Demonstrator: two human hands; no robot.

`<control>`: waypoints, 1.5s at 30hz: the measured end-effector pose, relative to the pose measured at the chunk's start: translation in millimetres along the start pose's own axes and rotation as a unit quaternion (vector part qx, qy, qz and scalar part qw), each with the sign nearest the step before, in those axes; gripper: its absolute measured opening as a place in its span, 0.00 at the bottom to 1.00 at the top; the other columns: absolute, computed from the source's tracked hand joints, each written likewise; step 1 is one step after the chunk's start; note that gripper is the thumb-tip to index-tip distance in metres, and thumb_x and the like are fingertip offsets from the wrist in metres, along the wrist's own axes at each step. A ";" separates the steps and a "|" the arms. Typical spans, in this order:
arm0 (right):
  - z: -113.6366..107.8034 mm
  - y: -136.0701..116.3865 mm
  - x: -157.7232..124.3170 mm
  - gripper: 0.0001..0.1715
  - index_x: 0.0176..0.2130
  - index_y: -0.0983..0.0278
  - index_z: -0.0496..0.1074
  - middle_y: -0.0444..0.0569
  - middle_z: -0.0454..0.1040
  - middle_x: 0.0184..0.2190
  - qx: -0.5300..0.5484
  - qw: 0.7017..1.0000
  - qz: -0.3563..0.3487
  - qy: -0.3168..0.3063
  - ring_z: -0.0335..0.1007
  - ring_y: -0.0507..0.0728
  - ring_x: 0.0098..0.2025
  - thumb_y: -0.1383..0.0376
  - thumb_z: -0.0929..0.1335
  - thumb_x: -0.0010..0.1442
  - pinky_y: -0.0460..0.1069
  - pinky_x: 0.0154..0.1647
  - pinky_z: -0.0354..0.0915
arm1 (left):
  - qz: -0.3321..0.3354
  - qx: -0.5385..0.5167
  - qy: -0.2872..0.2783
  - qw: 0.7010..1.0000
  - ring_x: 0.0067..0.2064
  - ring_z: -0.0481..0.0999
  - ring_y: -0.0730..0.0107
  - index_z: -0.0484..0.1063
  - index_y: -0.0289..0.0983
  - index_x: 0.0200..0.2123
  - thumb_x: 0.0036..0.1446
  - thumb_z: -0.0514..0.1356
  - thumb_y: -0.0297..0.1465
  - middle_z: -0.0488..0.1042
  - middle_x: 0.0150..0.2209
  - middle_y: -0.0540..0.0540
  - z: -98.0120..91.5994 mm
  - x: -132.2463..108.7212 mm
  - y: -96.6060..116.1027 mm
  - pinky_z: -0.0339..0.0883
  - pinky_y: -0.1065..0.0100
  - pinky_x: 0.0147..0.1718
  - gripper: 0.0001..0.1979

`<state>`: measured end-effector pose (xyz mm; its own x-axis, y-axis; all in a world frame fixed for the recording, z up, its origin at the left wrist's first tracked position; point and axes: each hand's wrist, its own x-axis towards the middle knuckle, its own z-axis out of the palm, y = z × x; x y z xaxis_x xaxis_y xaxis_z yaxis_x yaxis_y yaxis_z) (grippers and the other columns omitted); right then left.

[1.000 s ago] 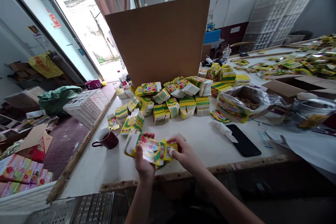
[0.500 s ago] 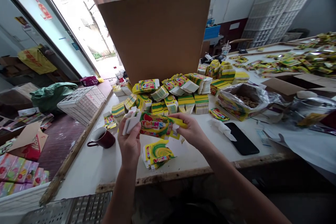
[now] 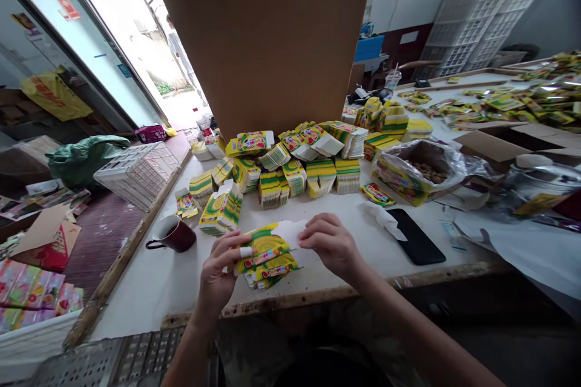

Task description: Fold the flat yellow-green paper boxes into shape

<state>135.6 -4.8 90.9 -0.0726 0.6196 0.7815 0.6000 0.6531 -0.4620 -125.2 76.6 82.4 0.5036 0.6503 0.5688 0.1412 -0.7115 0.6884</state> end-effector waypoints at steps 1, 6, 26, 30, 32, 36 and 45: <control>2.1 5.2 -9.4 0.12 0.34 0.59 0.72 0.44 0.76 0.34 -0.032 0.999 -0.018 -0.031 0.66 0.55 0.40 0.75 0.64 0.60 0.54 0.44 0.62 | 0.020 0.047 -0.042 0.998 0.57 0.65 0.60 0.76 0.46 0.41 0.55 0.55 0.18 0.75 0.48 0.47 -1.7 -5.0 -8.4 0.61 0.53 0.56 0.18; 6.5 15.6 -51.6 0.13 0.39 0.56 0.71 0.44 0.74 0.42 -0.093 0.980 0.015 -0.177 0.63 0.58 0.48 0.73 0.64 0.60 0.59 0.54 0.57 | -0.055 0.092 -0.282 0.953 0.65 0.51 0.60 0.68 0.45 0.51 0.43 0.48 0.12 0.63 0.60 0.48 -8.8 -24.9 -24.5 0.52 0.47 0.61 0.34; 16.7 0.3 -40.0 0.05 0.36 0.62 0.65 0.45 0.70 0.29 0.080 0.910 0.406 0.010 0.66 0.53 0.29 0.65 0.65 0.55 0.50 0.31 0.62 | -0.143 0.189 -0.252 0.938 0.58 0.62 0.52 0.57 0.36 0.58 0.49 0.64 0.36 0.64 0.57 0.38 25.3 -13.5 -17.4 0.60 0.50 0.56 0.34; 17.8 12.7 -33.8 0.09 0.37 0.63 0.67 0.47 0.69 0.33 -0.047 0.923 0.381 -0.023 0.64 0.54 0.31 0.71 0.64 0.53 0.50 0.32 0.61 | -0.156 0.211 -0.229 0.937 0.56 0.64 0.52 0.58 0.34 0.56 0.49 0.63 0.35 0.65 0.56 0.36 25.2 -8.7 -13.4 0.62 0.51 0.55 0.32; 20.0 17.3 -39.1 0.13 0.41 0.64 0.66 0.47 0.68 0.34 -0.035 0.918 0.394 -0.018 0.63 0.53 0.29 0.70 0.64 0.53 0.50 0.32 0.61 | -0.159 0.226 -0.209 0.938 0.55 0.66 0.52 0.58 0.33 0.56 0.50 0.62 0.36 0.65 0.55 0.35 22.4 -3.6 -7.0 0.63 0.52 0.54 0.31; 17.6 19.9 -48.3 0.17 0.46 0.63 0.63 0.47 0.69 0.36 0.005 0.914 0.407 0.006 0.62 0.51 0.26 0.66 0.64 0.55 0.50 0.30 0.62 | -0.136 0.243 -0.160 0.947 0.55 0.67 0.53 0.57 0.34 0.56 0.51 0.62 0.40 0.64 0.57 0.36 19.8 14.5 14.4 0.64 0.55 0.53 0.32; -7.6 28.5 -58.0 0.16 0.45 0.63 0.65 0.51 0.72 0.38 -0.015 0.900 0.434 0.042 0.67 0.53 0.28 0.60 0.64 0.58 0.50 0.29 0.65 | -0.140 0.226 -0.273 0.925 0.53 0.67 0.50 0.58 0.38 0.57 0.45 0.65 0.36 0.67 0.55 0.39 75.1 36.9 12.5 0.64 0.53 0.51 0.35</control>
<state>162.9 -25.4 35.6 0.4937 0.8543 0.1624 0.4232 -0.0729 -0.9031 -40.8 71.7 78.2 0.7310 0.6824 0.0009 0.6107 -0.6548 0.4454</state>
